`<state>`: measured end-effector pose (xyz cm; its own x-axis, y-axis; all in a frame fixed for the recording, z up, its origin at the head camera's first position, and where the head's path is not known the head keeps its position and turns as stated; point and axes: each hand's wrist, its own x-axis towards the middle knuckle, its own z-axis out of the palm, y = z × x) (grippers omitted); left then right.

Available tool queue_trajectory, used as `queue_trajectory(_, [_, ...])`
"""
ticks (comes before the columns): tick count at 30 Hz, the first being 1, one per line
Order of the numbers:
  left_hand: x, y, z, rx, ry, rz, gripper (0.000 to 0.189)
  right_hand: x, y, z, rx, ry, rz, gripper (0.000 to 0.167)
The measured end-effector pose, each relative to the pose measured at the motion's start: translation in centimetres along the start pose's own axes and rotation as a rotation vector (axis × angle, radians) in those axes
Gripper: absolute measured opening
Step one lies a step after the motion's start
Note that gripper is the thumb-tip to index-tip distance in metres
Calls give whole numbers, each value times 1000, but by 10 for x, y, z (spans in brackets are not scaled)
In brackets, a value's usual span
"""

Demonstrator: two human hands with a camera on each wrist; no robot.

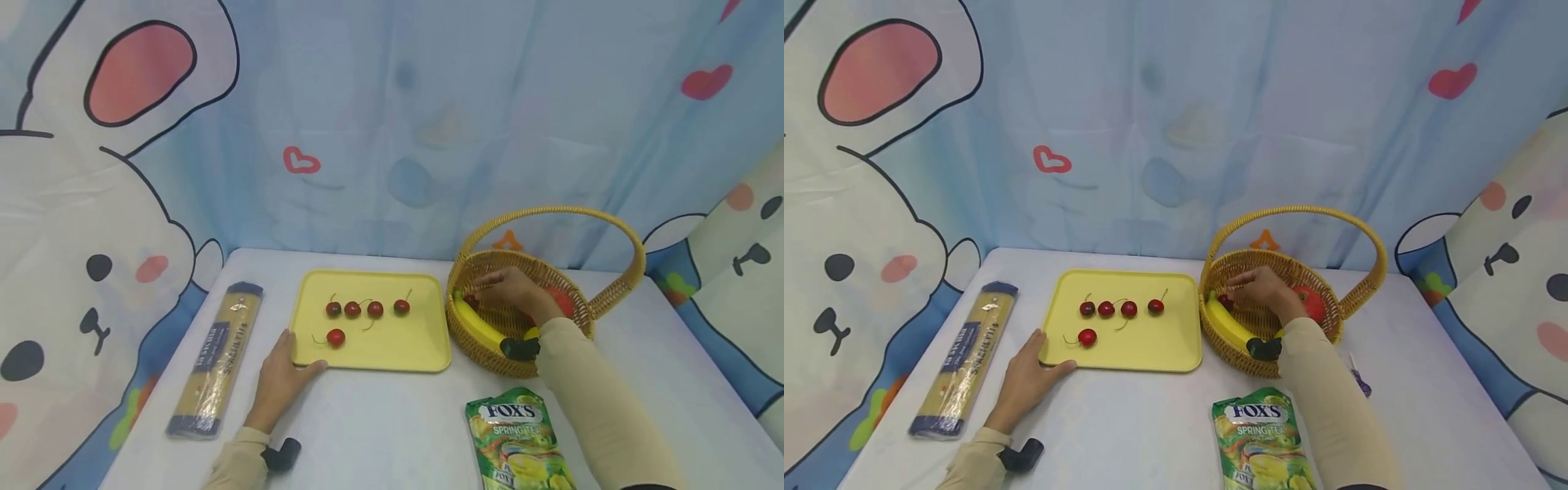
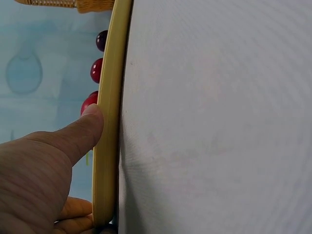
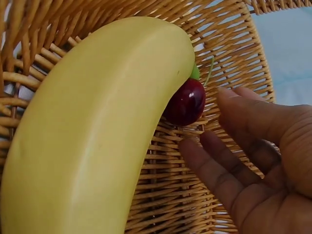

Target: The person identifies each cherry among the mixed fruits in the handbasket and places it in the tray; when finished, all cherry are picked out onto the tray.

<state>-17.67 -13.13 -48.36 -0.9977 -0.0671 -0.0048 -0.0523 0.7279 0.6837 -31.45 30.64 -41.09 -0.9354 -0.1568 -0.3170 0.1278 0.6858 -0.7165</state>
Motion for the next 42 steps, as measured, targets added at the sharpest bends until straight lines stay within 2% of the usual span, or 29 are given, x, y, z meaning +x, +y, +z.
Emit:
queue_trajectory(4, [1,1,0,7,9,6,91,3,7,2,60,-40,13,40])
queue_trajectory(9, [2,0,1,9,8,2,91,2,5,5,126,-101,20,39])
queue_trajectory(14, [1,0,2,6,8,3,91,5,4,8,106,-133,10,38])
queue_trajectory(18, [1,-2,2,2,3,-6,92,5,5,9,76,-125,-2,38])
queue_trajectory(26, [2,0,2,14,3,1,92,-1,0,0,-78,-6,-44,38])
queue_trajectory(28, [1,0,1,13,8,0,91,-3,-4,-3,-98,1,-59,40])
queue_trajectory(35, [0,-1,1,6,12,-3,90,-13,-18,-11,-93,8,-80,46])
queue_trajectory(42, [1,-1,2,4,6,1,91,-37,-28,-17,-103,33,-134,45])
